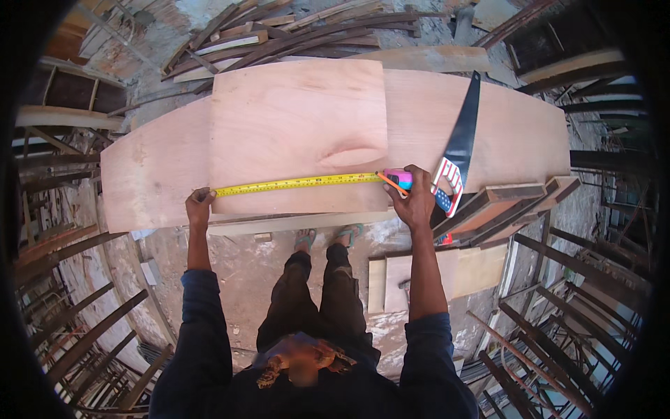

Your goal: The person saws a piece of plywood on a workbench, moves a large wooden structure, and uses a tape measure and pencil to mark another piece of wood using a saw as a straight edge.

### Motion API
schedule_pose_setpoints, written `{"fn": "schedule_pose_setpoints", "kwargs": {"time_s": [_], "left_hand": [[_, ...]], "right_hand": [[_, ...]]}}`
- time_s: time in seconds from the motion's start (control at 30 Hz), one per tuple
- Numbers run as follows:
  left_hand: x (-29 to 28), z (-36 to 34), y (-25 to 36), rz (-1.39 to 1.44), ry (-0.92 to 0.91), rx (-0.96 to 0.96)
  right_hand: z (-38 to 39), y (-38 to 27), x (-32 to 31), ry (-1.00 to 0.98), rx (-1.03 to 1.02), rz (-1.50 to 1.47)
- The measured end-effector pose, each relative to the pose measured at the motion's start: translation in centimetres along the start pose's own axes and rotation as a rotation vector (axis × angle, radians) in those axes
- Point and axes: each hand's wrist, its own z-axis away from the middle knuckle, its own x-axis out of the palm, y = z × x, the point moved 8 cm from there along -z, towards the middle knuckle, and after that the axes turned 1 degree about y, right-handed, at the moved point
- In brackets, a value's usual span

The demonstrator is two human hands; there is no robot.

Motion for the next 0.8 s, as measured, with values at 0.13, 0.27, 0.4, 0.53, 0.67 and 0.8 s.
{"fn": "schedule_pose_setpoints", "kwargs": {"time_s": [0.13, 0.27, 0.4, 0.53, 0.67, 0.8], "left_hand": [[-0.2, 0.0, -0.2, 0.014, 0.022, -0.004], [-2.3, -0.5, -0.2, 0.186, 0.119, -0.003], [-2.2, -4.9, 3.2, 0.06, 0.062, 0.084], [1.4, -13.7, 7.8, 0.071, 0.049, 0.179], [6.6, -21.5, 12.3, 0.112, 0.096, 0.155], [9.7, -26.2, 12.7, 0.104, 0.139, 0.092]], "right_hand": [[-2.1, -3.0, 0.8, -0.023, -0.065, -0.009], [-2.5, -5.5, 2.2, -0.061, -0.094, -0.078], [-4.3, -5.7, 3.5, -0.048, -0.059, -0.082], [-10.2, -4.5, 5.2, 0.002, 0.061, -0.072], [-17.7, -4.0, 5.9, 0.114, 0.009, -0.024], [-22.8, -3.6, 5.9, 0.077, -0.004, 0.047]]}}
